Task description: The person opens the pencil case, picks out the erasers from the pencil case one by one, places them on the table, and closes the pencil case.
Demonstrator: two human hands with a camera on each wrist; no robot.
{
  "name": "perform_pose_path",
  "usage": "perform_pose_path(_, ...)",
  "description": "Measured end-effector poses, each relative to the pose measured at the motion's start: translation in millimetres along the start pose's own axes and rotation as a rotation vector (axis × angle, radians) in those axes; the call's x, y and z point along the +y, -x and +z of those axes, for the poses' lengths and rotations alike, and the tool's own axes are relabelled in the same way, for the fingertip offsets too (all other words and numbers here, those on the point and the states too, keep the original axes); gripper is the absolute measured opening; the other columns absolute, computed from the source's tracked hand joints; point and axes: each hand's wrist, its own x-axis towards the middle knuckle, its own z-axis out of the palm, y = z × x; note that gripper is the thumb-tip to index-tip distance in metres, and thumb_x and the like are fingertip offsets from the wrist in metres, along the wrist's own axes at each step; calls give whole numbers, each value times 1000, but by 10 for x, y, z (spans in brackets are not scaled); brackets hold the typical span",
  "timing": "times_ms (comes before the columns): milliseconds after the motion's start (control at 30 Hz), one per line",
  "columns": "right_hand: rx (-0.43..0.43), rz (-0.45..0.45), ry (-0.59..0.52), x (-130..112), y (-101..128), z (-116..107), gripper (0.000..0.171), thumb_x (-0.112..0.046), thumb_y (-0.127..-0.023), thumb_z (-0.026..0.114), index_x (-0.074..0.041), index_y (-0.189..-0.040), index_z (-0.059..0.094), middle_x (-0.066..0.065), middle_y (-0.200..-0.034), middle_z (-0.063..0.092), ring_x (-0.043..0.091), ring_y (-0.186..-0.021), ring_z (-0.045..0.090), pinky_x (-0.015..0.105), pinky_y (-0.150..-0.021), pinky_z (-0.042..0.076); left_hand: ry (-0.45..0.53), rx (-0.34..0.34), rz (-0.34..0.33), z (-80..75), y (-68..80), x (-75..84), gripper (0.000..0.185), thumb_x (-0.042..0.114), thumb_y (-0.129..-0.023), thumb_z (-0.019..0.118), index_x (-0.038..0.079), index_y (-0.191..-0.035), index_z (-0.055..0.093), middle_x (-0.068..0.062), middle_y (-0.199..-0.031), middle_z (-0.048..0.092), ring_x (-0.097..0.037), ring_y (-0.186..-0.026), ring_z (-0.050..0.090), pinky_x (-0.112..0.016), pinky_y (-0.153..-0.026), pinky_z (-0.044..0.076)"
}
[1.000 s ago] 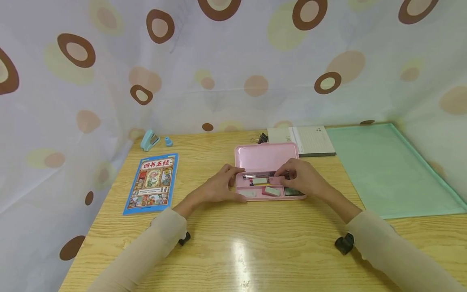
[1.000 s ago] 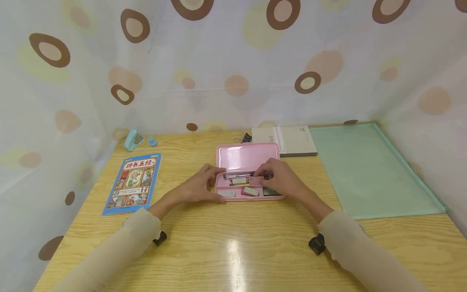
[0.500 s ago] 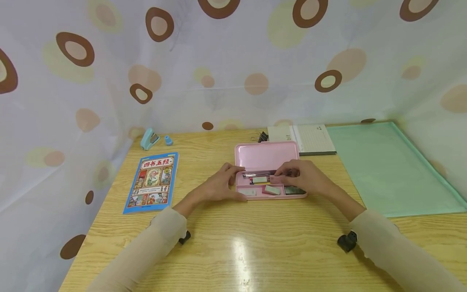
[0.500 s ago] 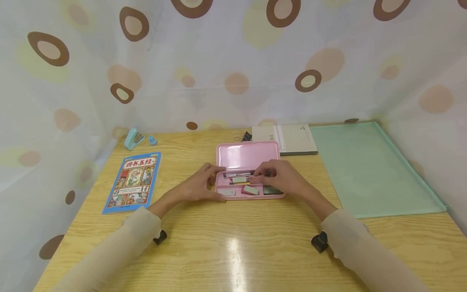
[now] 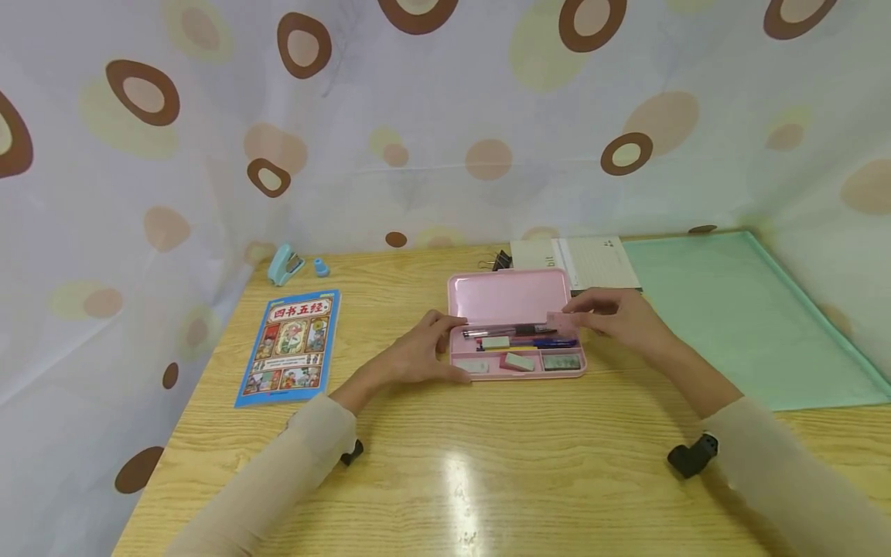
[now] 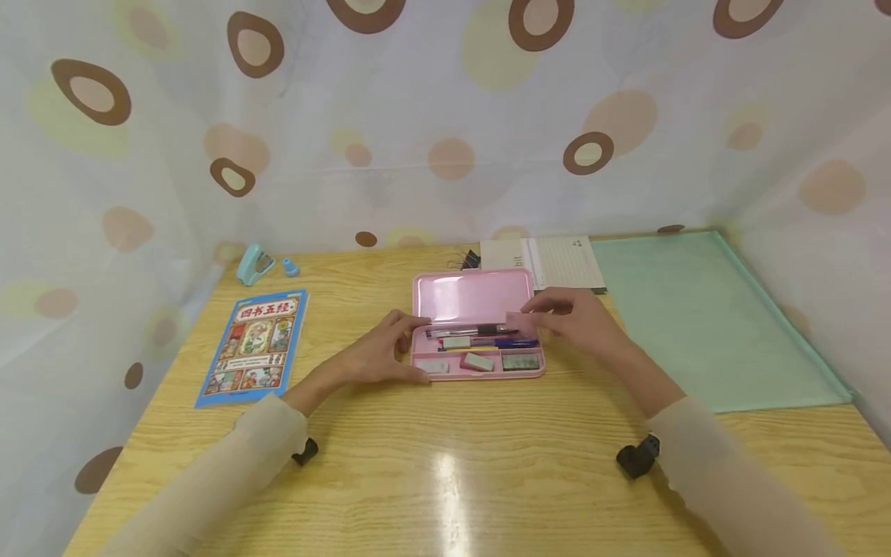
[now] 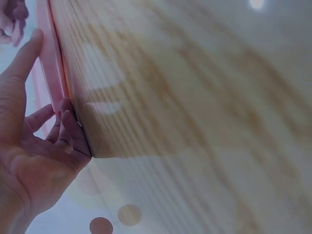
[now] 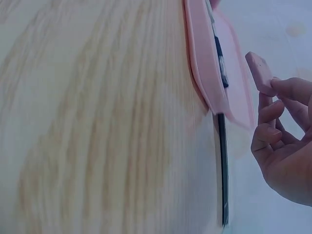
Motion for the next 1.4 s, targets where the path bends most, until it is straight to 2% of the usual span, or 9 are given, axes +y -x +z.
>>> perform_pose_path(100,28,46,-35,31,40,-102,32,-34,-98,75,-11,-120,75,-1,-113,71,17,-92,58,31,-75,53,0,-2,1,1,-4,-6,97,52,-79,88,19,-158,42,-1,-124,43,-17,-101,48,-33,-82,44)
perform_pose_path(233,64,77,-64,117,75,-227,34,-30,-100,73,-5,-122,73,-10,-100,68,11,-82,53,28,-71,50,1,-4,6,0,1,-13,98,53,-79,88,19,-158,41,-1,-124,42,-17,-101,48,-33,-82,44)
perform_pose_path(333,80,86,-57,193,88,-305,34,-28,-102,70,0,-123,71,-10,-81,57,11,-68,45,30,-63,44,4,-6,12,0,1,-23,98,52,-79,89,19,-158,41,-1,-125,42,-17,-101,48,-33,-84,43)
perform_pose_path(467,90,139,-58,272,80,-375,38,-28,-102,69,2,-124,69,-9,-71,49,11,-61,40,32,-60,39,18,-8,21,-4,-2,-32,97,51,-79,89,19,-158,41,-2,-124,42,-18,-101,47,-34,-86,43)
perform_pose_path(633,78,216,-5,341,45,-415,37,-25,-104,66,4,-126,68,-8,-77,57,10,-67,45,30,-64,41,27,-6,28,-3,-3,-33,97,51,-79,89,18,-157,42,-2,-123,41,-18,-101,47,-34,-86,43)
perform_pose_path(800,72,250,32,406,7,-412,36,-23,-105,64,4,-127,67,-5,-84,63,10,-70,50,29,-63,43,18,-5,30,-4,-8,-37,97,52,-79,89,18,-157,42,-2,-123,41,-18,-101,47,-33,-86,43)
perform_pose_path(967,82,250,53,440,-3,-393,36,-25,-104,65,3,-127,68,-7,-90,68,9,-74,54,27,-65,48,19,-2,22,-8,0,-22,97,52,-79,89,19,-157,42,-1,-125,42,-18,-102,48,-34,-86,44)
perform_pose_path(1200,45,258,2,418,5,-420,41,-25,-105,65,7,-130,64,1,-90,70,12,-75,62,27,-67,52,17,-2,13,-7,2,-16,96,51,-79,89,19,-157,42,-2,-124,42,-18,-101,48,-34,-84,44)
perform_pose_path(1400,47,249,-13,387,32,-475,51,-35,-104,66,4,-137,61,-6,-97,70,11,-83,64,28,-74,54,13,-3,8,-9,-2,-4,97,52,-79,88,18,-157,42,-2,-124,42,-19,-101,47,-34,-85,43)
